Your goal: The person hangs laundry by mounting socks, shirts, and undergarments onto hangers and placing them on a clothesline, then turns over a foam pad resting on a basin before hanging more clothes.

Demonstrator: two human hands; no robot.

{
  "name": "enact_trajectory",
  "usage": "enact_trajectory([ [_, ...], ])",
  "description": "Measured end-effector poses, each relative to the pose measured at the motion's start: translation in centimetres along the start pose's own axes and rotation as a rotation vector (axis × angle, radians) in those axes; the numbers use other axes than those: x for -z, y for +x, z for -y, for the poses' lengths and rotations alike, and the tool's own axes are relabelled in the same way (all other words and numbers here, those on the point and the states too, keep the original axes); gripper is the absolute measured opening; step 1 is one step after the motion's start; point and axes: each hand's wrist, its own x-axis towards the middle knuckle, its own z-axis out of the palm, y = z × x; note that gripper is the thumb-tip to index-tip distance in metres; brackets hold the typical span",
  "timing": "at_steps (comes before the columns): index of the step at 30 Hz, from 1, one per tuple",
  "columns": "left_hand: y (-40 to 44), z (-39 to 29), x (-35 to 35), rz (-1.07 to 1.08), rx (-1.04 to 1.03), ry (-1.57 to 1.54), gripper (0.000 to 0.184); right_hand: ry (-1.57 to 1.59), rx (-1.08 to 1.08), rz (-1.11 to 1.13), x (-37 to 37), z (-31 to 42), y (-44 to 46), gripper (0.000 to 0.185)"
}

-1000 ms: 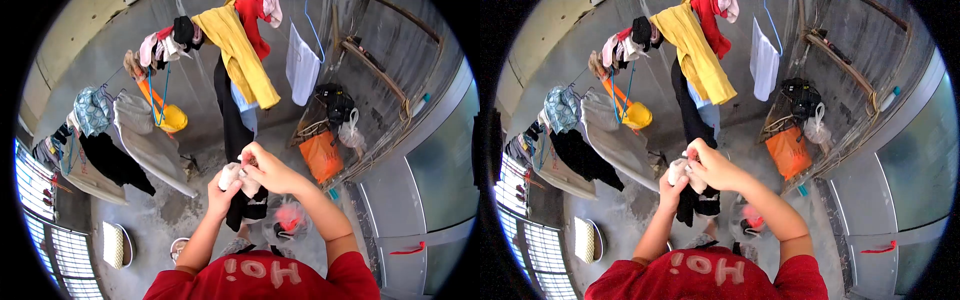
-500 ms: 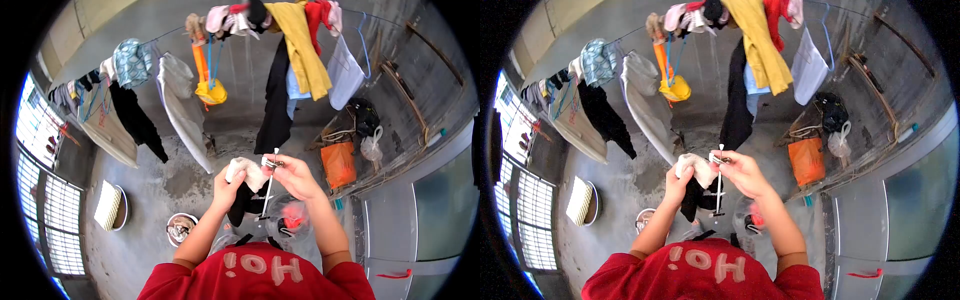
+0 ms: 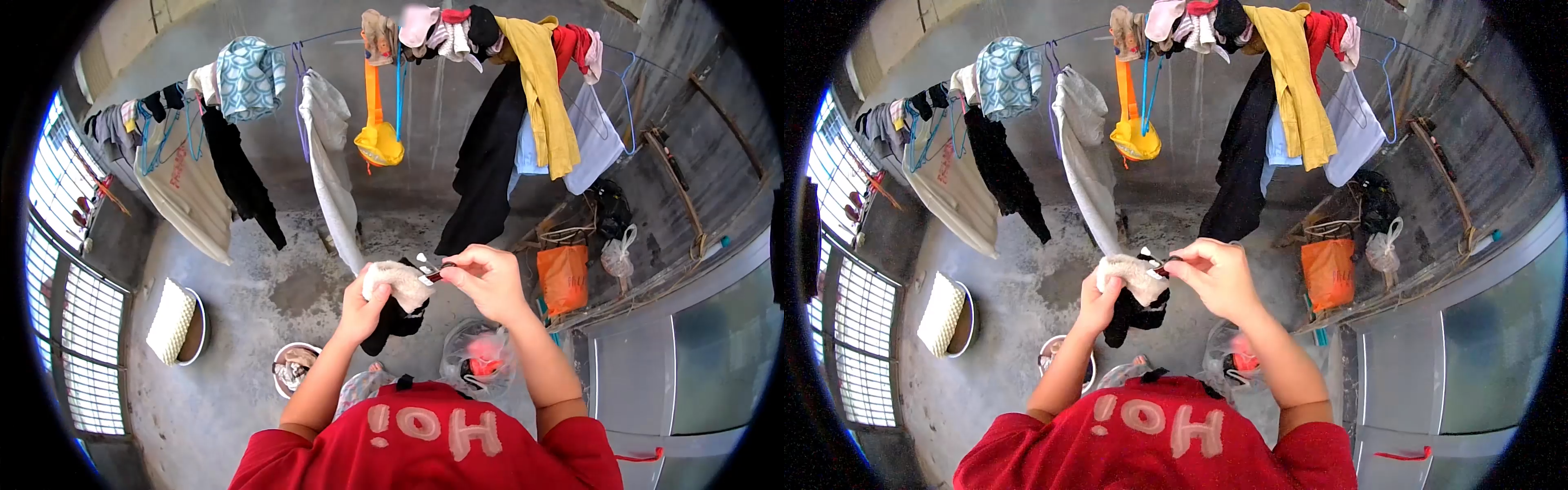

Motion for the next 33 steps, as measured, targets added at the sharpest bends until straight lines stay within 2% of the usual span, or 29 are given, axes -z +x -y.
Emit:
enact_trajectory([
  [3, 0.6, -0.2, 0.3, 0.046, -0.051, 0.049, 0.029, -0.121, 0.09, 0.003, -0.9, 0.7, 1.0, 0.008],
  [5, 1.0, -0.8, 0.0, 0.064, -0.166, 0.158, 0.027, -0.136, 0.092, 0.028, -1.3, 0.7, 1.1, 0.009],
  [9, 1.6, -0.6, -0.4, 0.114, -0.149, 0.155, 0.028, -0.198, 0.124, 0.118, -1.8, 0.0, 1.1, 0.015],
  [11, 1.7, -0.9, -0.9, 0.087, 0.02, 0.0, 0.031, -0.215, 0.093, 0.095, -1.8, -0.9, 1.2, 0.021],
  [12, 1.7, -0.8, -1.0, 0.102, 0.026, 0.0, 0.031, -0.229, 0.039, 0.123, -1.0, -1.2, 1.3, 0.027],
  [14, 1.6, -0.4, -1.3, -0.021, 0.106, -0.068, 0.036, -0.225, 0.156, 0.015, 0.4, -1.7, 0.8, 0.039],
  [15, 1.7, -0.1, -1.2, -0.034, 0.132, -0.127, 0.041, -0.187, 0.052, 0.05, 1.8, -2.1, 0.1, 0.048],
  [16, 1.8, -0.7, -1.1, -0.073, 0.218, -0.128, 0.047, -0.15, 0.019, 0.004, 3.1, -2.9, -0.7, 0.044],
  [18, 1.9, -0.4, -0.5, -0.141, 0.323, -0.211, 0.054, -0.54, -0.038, 0.063, 6.3, -5.6, -3.0, 0.04],
  [19, 2.0, 0.7, 0.2, -0.136, 0.345, -0.269, 0.058, -0.536, -0.05, 0.056, 6.5, -6.5, -3.8, 0.04],
  [21, 2.1, 1.6, 0.7, -0.085, 0.389, -0.428, 0.061, 0.009, -0.478, 0.142, 6.6, -7.8, -5.7, 0.04],
  [24, 2.2, 0.7, -0.2, -0.022, 0.419, -0.565, 0.063, -0.004, -0.411, 0.175, 5.5, -8.8, -7.2, 0.041],
  [25, 2.1, 0.2, -0.5, 0.005, 0.434, -0.624, 0.064, 0.014, -0.287, 0.075, 4.7, -9.1, -7.7, 0.041],
  [26, 1.8, -0.5, -0.8, 0.012, 0.439, -0.619, 0.064, 0.019, -0.287, 0.067, 4.8, -9.1, -8.0, 0.041],
  [28, 1.6, -1.7, -1.5, 0.005, 0.447, -0.618, 0.065, 0.258, -0.55, -0.102, 5.5, -8.8, -7.9, 0.038],
  [29, 1.5, -1.7, -1.6, 0.012, 0.451, -0.615, 0.065, 0.339, -0.546, 0.009, 6.2, -9.4, -8.1, 0.03],
  [30, 1.3, -1.6, -1.6, 0.042, 0.453, -0.614, 0.065, 0.343, -0.549, 0.003, 6.5, -9.8, -8.4, 0.03],
  [32, 1.0, -1.2, -1.5, 0.074, 0.46, -0.611, 0.065, 0.323, -0.687, 0.358, 6.8, -10.6, -9.2, 0.029],
  [33, 0.9, -0.9, -1.4, 0.095, 0.453, -0.617, 0.065, 0.422, -0.707, 0.355, 6.8, -10.3, -9.5, 0.024],
])
